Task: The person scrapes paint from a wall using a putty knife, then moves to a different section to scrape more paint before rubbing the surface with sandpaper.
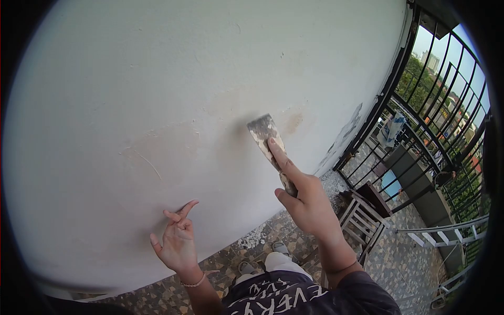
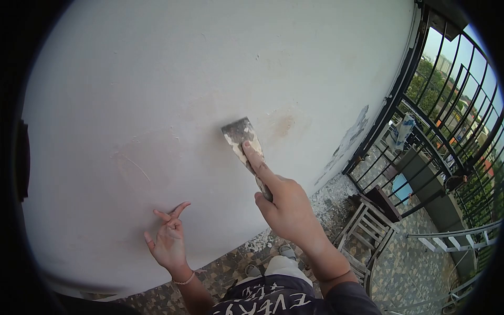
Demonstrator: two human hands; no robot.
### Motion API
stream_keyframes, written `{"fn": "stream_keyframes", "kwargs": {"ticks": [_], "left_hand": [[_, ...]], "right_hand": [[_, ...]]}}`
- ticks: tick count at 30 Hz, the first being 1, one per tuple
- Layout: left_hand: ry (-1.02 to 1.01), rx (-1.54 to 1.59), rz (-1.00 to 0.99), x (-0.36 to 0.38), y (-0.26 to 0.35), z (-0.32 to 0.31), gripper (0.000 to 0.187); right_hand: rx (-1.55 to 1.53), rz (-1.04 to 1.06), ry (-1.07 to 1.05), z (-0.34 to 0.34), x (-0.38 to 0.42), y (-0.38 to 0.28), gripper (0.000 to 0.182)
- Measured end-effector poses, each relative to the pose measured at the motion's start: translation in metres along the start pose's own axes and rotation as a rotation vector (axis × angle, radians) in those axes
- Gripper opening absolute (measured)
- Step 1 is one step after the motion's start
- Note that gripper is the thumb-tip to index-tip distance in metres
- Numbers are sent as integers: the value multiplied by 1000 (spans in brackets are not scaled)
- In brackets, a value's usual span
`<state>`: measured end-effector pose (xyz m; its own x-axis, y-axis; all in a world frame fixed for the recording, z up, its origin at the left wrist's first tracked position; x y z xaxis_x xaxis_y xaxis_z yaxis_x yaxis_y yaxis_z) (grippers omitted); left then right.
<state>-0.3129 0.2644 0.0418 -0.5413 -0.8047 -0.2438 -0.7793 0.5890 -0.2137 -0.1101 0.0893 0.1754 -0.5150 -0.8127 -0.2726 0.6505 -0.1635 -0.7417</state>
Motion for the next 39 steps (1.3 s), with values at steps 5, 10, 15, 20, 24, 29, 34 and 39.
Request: {"fn": "stream_keyframes", "kwargs": {"ticks": [5,10,15,20,24,29,34,39], "left_hand": [[-37,-33,23,3,-1,1,102],[-78,-105,34,6,-1,7,103],[-128,-215,28,8,-4,10,101],[-134,-342,-16,13,-10,16,94],[-53,-368,-50,19,-15,26,84],[186,-493,-166,41,-14,43,72],[241,-569,-216,77,-16,34,67],[245,-603,-276,110,-1,25,63]], "right_hand": [[154,123,144,-15,-45,-35,88],[126,54,103,-65,-37,8,95],[206,-9,-19,-103,-13,50,92],[237,-82,-137,-135,13,85,91],[306,-176,-321,-146,42,107,92],[143,-142,-222,-87,45,60,80],[66,58,85,-28,-15,-8,33],[174,-44,92,-46,-56,-7,23]]}}
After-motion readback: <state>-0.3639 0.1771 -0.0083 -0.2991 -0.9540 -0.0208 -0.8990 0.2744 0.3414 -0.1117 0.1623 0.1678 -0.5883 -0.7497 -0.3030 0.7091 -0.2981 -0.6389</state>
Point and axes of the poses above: each hand's wrist, its own x-axis away from the middle knuckle, its own z-axis out of the back of the hand, y = z × x, the point moved 9 cm from there along -x, towards the middle knuckle, and after that the axes turned 4 degrees about -y, right-handed, at the moved point
